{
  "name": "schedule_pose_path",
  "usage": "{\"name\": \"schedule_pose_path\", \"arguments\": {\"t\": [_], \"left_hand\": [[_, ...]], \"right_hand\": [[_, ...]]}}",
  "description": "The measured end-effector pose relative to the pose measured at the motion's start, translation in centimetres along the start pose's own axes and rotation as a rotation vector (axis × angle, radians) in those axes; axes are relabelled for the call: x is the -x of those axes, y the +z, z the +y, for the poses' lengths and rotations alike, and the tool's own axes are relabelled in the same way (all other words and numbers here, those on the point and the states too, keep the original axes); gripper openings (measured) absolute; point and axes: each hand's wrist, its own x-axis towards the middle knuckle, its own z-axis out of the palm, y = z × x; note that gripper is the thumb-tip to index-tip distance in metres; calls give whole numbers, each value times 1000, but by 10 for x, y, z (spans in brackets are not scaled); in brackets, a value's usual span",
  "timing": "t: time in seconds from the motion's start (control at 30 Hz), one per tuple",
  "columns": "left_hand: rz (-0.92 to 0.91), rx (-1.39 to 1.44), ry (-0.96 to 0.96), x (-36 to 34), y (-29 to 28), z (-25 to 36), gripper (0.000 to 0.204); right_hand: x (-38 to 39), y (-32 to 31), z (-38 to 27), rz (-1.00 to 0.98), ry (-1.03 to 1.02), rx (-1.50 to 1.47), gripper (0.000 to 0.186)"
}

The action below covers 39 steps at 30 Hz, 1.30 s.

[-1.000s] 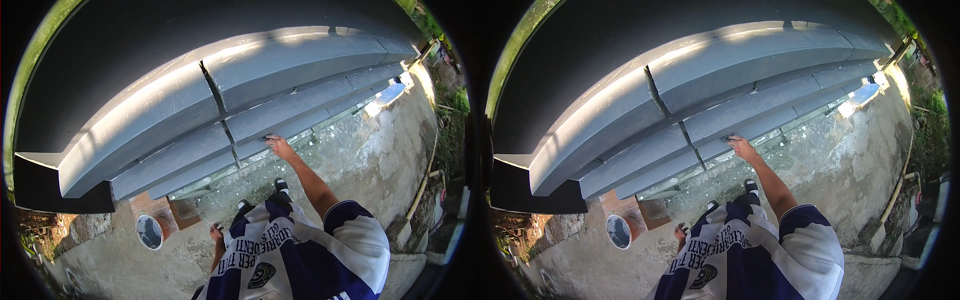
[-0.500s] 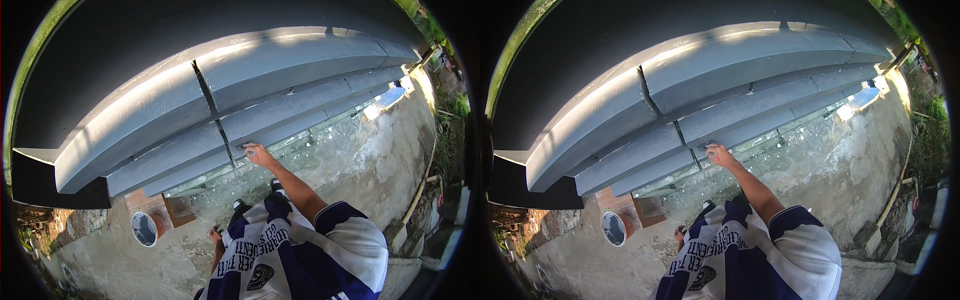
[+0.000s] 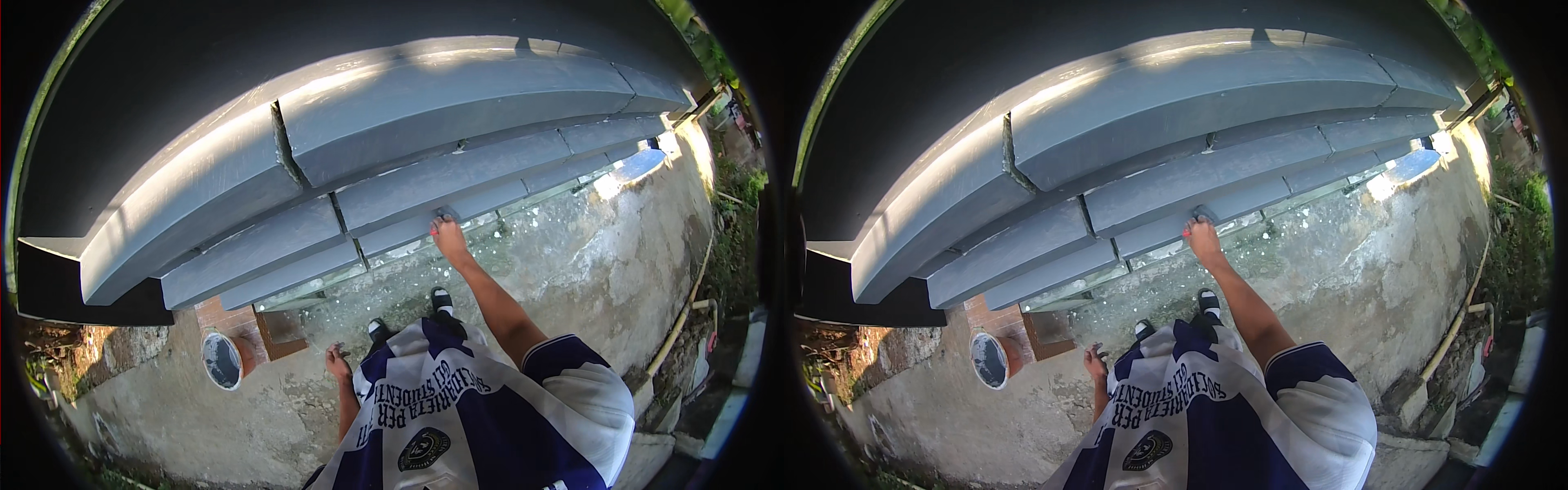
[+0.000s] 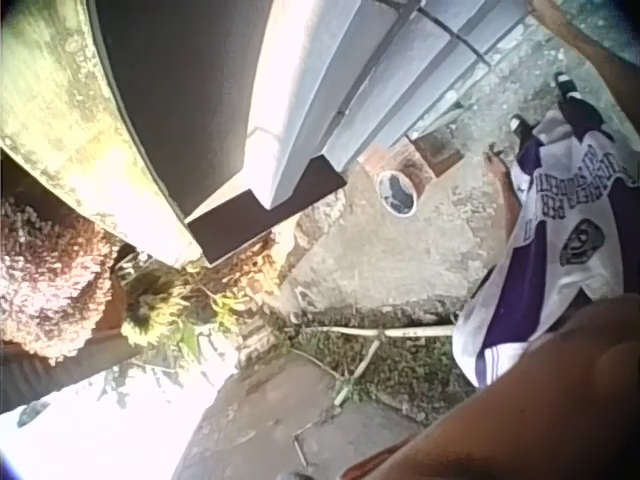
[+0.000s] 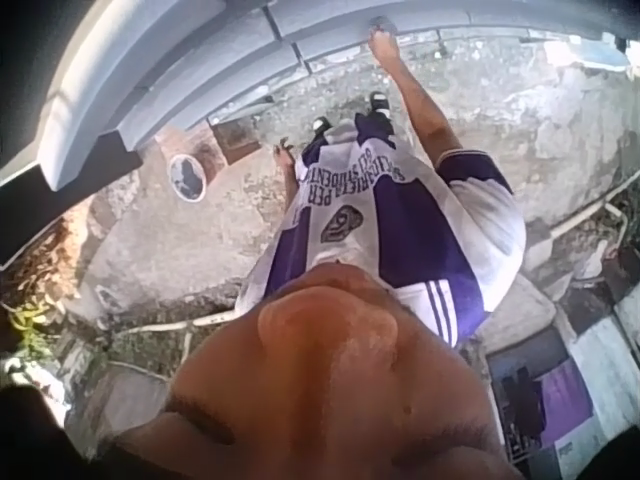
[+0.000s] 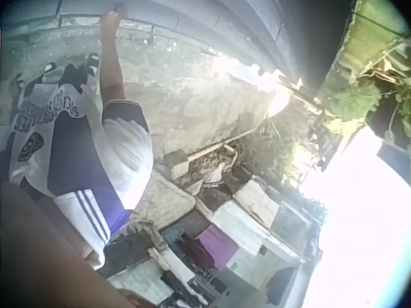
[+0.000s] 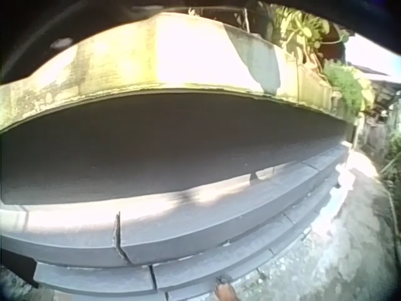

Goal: Apply plaster or filler into the grooves of an exterior tiered wall structure using a putty knife.

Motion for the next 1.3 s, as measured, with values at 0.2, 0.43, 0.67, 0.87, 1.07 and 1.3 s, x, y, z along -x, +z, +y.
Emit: {"name": "schedule_pose_path", "arguments": {"t": [0.2,0.43,0.67,0.87,1.07,1.3], "left_hand": [[-231,-197,266,-17,89,119,17],[-301,-264,376,-18,97,165,18],[-355,-412,470,-5,81,191,19],[-445,-567,511,-8,111,204,23],[-498,-588,631,-3,135,178,28],[-572,-607,537,-1,113,143,29]], "right_hand": [[22,41,-155,-114,-157,-547,14],[-3,23,-58,90,513,-945,22],[-31,-40,51,392,345,-233,21],[-5,11,-53,-76,-52,96,18],[9,18,-134,15,26,-682,18],[-1,-15,32,367,594,-914,31]]}}
